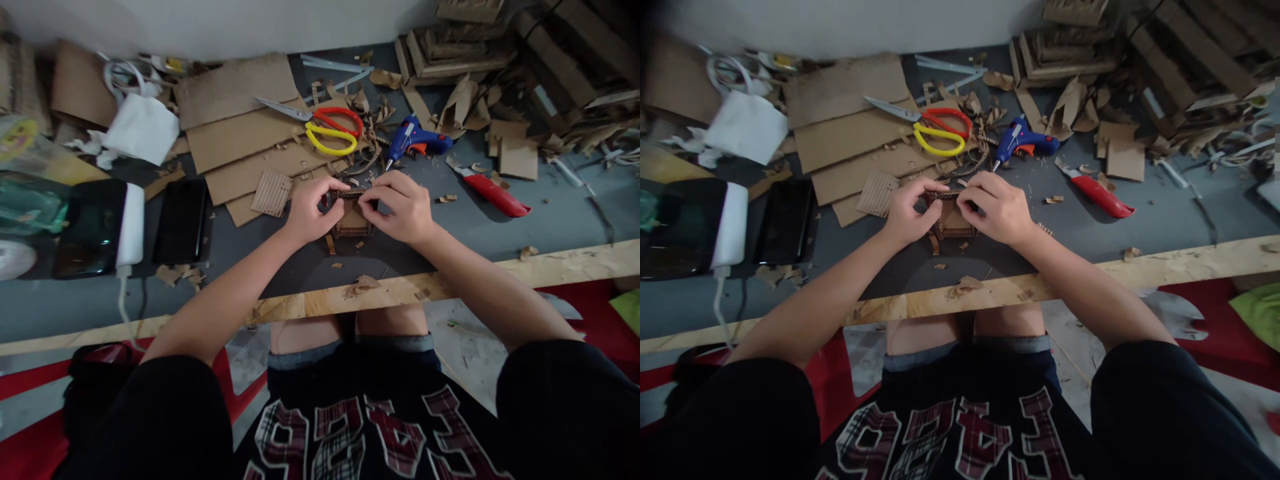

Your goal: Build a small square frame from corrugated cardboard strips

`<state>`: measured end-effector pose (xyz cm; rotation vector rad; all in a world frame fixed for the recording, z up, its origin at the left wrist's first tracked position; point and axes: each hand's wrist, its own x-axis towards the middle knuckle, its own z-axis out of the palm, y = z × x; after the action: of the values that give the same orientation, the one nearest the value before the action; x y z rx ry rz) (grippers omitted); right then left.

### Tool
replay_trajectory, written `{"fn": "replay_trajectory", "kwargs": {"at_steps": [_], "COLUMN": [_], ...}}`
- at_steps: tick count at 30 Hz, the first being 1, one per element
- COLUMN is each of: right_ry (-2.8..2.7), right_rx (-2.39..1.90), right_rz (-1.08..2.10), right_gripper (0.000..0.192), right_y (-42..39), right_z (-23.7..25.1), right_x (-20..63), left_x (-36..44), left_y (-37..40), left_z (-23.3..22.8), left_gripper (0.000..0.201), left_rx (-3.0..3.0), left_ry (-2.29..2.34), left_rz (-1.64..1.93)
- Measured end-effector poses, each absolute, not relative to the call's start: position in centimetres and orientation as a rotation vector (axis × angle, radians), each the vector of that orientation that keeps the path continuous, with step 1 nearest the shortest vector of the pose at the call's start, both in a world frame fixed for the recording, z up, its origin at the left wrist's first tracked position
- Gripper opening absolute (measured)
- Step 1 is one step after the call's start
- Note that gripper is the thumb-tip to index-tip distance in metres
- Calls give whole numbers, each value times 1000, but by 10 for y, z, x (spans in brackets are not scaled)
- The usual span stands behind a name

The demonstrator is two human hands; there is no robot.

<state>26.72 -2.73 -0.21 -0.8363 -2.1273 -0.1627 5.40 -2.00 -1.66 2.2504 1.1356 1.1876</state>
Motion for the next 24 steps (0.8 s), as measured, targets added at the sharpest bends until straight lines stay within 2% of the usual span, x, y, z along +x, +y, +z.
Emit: {"fn": "replay_trajectory", "kwargs": {"at_steps": [8,18,24], "right_ry": [-2148,-2121,-2084], "right_rx": [-969,-872,-944], "right_rz": [-56,-66,-95], "right_gripper": [15,12,24], "right_y": [-27,-25,-28], "right_z": [-2,-3,-3], "right_x": [268,270,271], "left_x": [56,55,54], "left_y": [-23,-21,-22], "left_z": [-16,-17,-15], "left_gripper": [33,32,29], "left_rx": [2297,2247,2147], "left_ry": [1128,1133,1047], "left_rz": [1173,1208,1272]}}
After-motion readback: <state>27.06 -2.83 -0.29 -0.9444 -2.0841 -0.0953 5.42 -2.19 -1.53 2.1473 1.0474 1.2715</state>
